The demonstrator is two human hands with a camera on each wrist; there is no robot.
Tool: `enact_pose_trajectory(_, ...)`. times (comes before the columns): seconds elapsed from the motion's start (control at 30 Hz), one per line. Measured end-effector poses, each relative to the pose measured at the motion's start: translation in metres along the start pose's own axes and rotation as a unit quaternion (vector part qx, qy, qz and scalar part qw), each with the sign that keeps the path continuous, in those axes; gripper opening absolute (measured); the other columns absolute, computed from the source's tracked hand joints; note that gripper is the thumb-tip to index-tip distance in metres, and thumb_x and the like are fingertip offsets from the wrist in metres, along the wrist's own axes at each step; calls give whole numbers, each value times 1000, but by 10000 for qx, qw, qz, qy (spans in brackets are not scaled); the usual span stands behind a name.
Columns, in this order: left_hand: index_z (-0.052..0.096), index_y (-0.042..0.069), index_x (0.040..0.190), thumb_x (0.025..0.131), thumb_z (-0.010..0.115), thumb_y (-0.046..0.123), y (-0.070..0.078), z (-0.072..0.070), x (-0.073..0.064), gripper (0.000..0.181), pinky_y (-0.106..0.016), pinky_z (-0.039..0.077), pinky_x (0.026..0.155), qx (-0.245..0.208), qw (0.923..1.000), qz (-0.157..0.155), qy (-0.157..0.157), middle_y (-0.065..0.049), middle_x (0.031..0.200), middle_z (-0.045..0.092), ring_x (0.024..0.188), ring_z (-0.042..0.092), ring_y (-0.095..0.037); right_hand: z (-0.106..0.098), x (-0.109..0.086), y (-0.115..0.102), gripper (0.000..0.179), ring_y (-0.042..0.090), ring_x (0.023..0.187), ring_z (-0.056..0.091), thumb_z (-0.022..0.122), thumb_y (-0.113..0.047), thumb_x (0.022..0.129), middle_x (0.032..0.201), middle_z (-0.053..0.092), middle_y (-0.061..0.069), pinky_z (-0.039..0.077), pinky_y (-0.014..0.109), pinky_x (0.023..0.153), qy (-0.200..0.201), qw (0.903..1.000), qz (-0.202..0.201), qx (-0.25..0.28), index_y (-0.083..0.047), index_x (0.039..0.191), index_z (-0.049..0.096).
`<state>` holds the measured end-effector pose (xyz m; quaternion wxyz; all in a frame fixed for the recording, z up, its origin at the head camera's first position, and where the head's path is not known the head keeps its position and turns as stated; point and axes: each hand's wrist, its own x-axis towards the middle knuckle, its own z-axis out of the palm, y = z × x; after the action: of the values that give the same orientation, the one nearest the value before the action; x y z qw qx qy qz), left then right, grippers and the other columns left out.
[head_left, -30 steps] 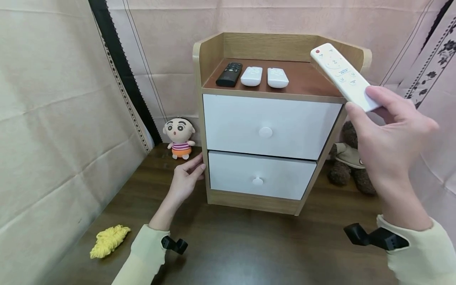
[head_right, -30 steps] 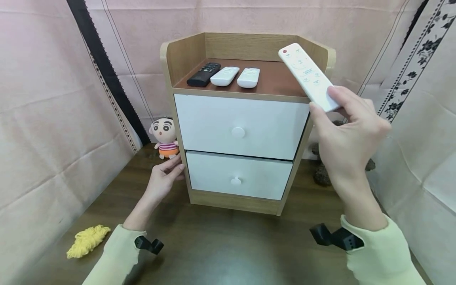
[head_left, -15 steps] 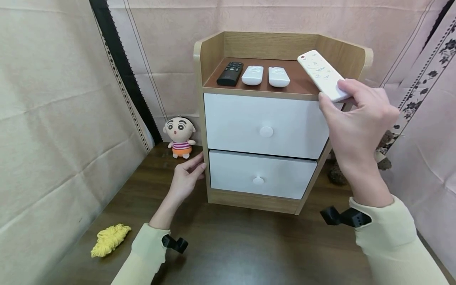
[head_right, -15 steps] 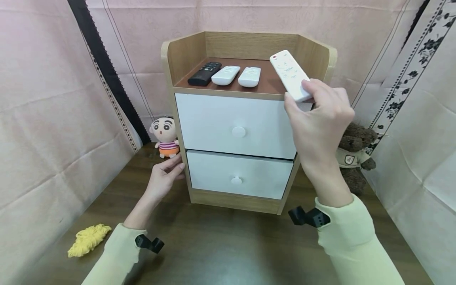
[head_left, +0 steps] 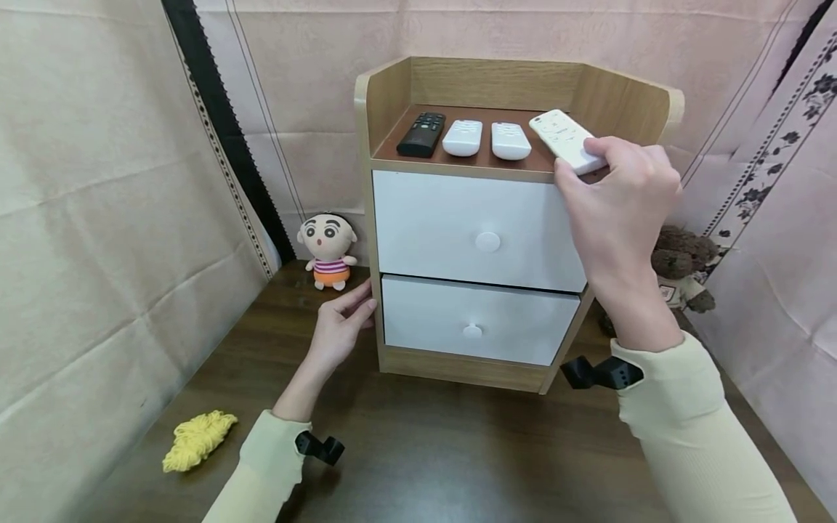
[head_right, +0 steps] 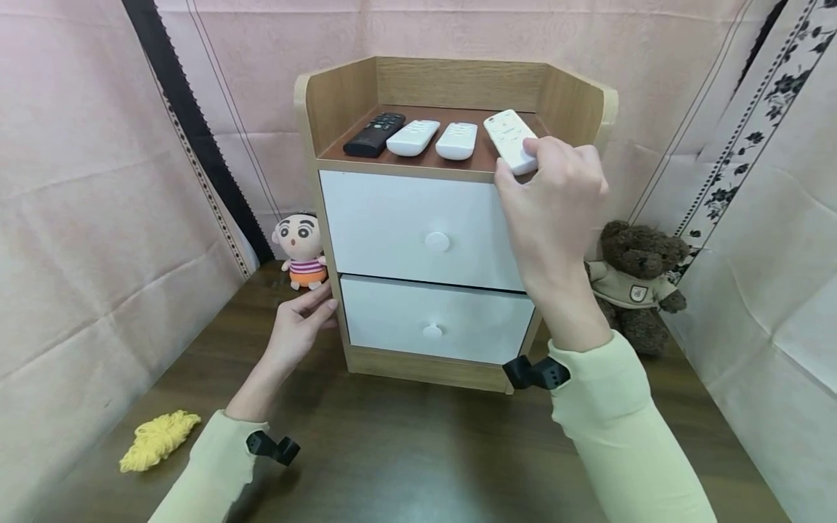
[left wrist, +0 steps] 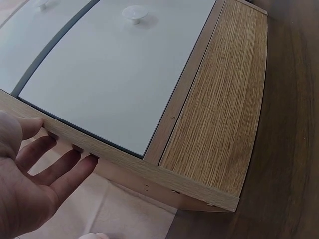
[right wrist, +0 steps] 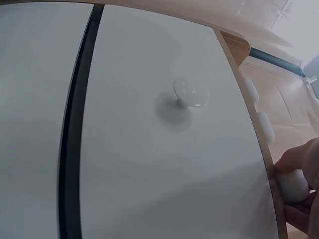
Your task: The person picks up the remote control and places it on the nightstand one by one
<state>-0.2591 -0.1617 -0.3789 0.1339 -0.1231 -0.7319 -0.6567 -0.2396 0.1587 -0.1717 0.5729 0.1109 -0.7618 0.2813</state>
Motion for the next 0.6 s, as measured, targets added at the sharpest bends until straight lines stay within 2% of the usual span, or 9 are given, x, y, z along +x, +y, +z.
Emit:
enact_pose_trajectory(0.1, 56, 0, 145, 103, 61, 3, 0, 0, 0, 43, -54, 57, 89, 13, 10000, -9, 35, -17, 142, 59, 111, 66, -18, 0, 2, -4, 29, 43, 92, 60, 71, -15, 89, 103, 76, 20, 42, 53, 88, -248, 9994, 205, -90, 5, 110, 77)
enact_pose_trajectory(0.23, 56, 0, 145, 103, 61, 3, 1, 1, 0, 43, -55, 56, 90, -2, 10000, -13, 29, -17, 142, 59, 112, 66, -19, 0, 4, -5, 30, 43, 92, 60, 71, -16, 90, 103, 76, 20, 42, 54, 88, -289, 9992, 233, -168, 5, 110, 77)
enact_pose_trajectory(0.43, 56, 0, 145, 103, 61, 4, 0, 1, 0, 42, -48, 59, 88, 53, 10000, 0, 51, -18, 142, 59, 112, 66, -18, 2, 4, -5, 31, 43, 95, 61, 73, -18, 91, 104, 76, 21, 43, 55, 86, -315, 9991, 180, -217, 6, 109, 77)
enact_pose_trajectory(0.6, 55, -1, 145, 103, 60, 2, -2, 2, -1, 43, -33, 61, 83, 136, 9999, 59, 87, -19, 141, 60, 112, 66, -19, -1, 5, -6, 36, 42, 99, 61, 72, -27, 95, 108, 75, 20, 44, 56, 88, -609, 9972, 273, -325, 4, 113, 76)
